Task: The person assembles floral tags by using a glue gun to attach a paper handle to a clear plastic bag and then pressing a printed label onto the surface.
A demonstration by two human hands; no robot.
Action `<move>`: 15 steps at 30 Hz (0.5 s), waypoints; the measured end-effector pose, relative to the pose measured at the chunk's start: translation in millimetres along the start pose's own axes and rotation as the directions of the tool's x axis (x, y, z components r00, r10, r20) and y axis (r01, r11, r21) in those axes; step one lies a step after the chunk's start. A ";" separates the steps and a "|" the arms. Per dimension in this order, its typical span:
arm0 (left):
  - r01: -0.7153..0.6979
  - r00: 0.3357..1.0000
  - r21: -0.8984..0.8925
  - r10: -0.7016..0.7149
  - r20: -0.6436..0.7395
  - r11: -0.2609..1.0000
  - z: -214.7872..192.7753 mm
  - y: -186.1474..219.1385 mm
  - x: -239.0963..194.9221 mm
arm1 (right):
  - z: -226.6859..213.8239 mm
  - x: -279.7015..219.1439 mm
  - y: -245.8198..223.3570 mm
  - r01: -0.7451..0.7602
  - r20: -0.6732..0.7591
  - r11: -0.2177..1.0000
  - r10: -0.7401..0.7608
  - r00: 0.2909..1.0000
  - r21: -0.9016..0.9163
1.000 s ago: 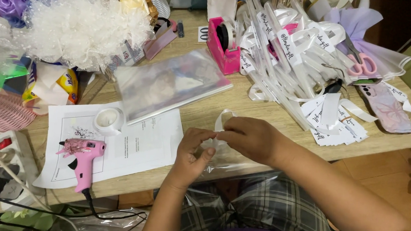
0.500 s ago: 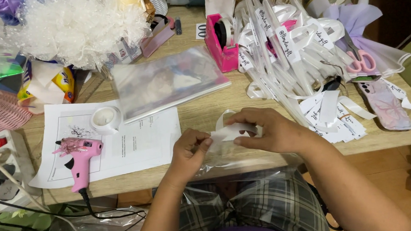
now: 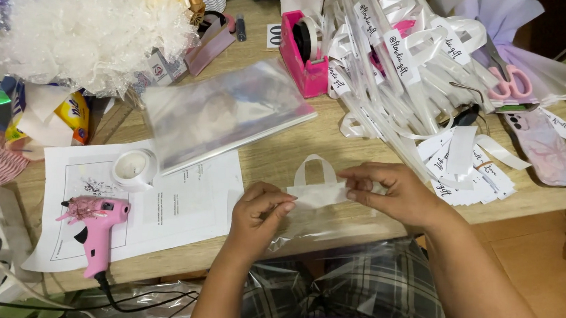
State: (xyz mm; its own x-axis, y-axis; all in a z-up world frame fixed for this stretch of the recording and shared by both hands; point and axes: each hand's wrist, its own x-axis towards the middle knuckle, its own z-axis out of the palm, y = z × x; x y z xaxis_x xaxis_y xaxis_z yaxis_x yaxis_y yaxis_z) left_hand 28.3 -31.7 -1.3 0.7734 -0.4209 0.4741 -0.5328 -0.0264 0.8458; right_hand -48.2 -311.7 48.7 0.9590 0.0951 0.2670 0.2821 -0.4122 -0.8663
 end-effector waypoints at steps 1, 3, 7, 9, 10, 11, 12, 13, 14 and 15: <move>0.003 1.000 0.001 -0.003 -0.002 1.000 0.2 0.2 0.1 | 1.6 1.4 -4.5 -0.001 0.003 1.000 0.001 1.000 0.002; -0.026 1.000 0.015 0.026 0.005 1.000 0.7 1.0 0.5 | 4.6 4.4 -13.9 0.017 0.007 0.992 -0.017 1.000 -0.122; -0.016 1.000 0.026 0.015 0.027 1.000 -0.1 13.5 7.3 | 6.0 12.4 -19.7 0.043 0.014 0.979 -0.041 0.999 -0.200; -0.025 0.999 0.034 0.024 0.022 0.999 0.8 14.4 7.4 | 5.7 13.6 -13.3 0.059 -0.006 0.975 -0.062 0.998 -0.214; -0.019 1.000 0.034 0.018 0.020 0.999 -0.3 14.0 5.8 | 4.6 11.3 -6.5 0.057 -0.002 0.976 -0.059 0.998 -0.211; -0.052 0.996 0.018 0.051 0.068 0.998 -1.6 13.8 4.9 | 3.3 9.5 0.1 0.064 0.015 0.984 -0.062 0.998 -0.167; -0.085 0.990 0.000 0.085 0.115 0.996 -3.0 13.8 4.0 | 2.0 7.6 6.5 0.070 0.032 0.990 -0.067 0.997 -0.123; -0.082 0.990 0.001 0.081 0.113 0.997 -3.2 14.5 4.4 | 2.5 9.3 1.7 0.069 0.035 0.990 -0.065 0.997 -0.121; -0.068 0.990 0.004 0.067 0.125 0.998 -3.5 15.5 4.6 | 3.1 10.8 -3.3 0.028 0.028 0.997 -0.026 0.999 -0.071; -0.054 0.989 0.005 0.053 0.135 0.999 -3.7 16.3 4.9 | 3.5 12.3 -8.5 -0.013 0.023 1.000 0.013 1.000 -0.022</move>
State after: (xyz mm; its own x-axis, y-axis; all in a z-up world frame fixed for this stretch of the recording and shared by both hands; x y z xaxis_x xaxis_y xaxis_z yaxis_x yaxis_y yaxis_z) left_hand 24.6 -30.8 15.8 0.6905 -0.5407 0.4805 -0.5756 -0.0085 0.8177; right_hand -38.8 -303.9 57.8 0.9630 0.1108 0.2457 0.2693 -0.4335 -0.8600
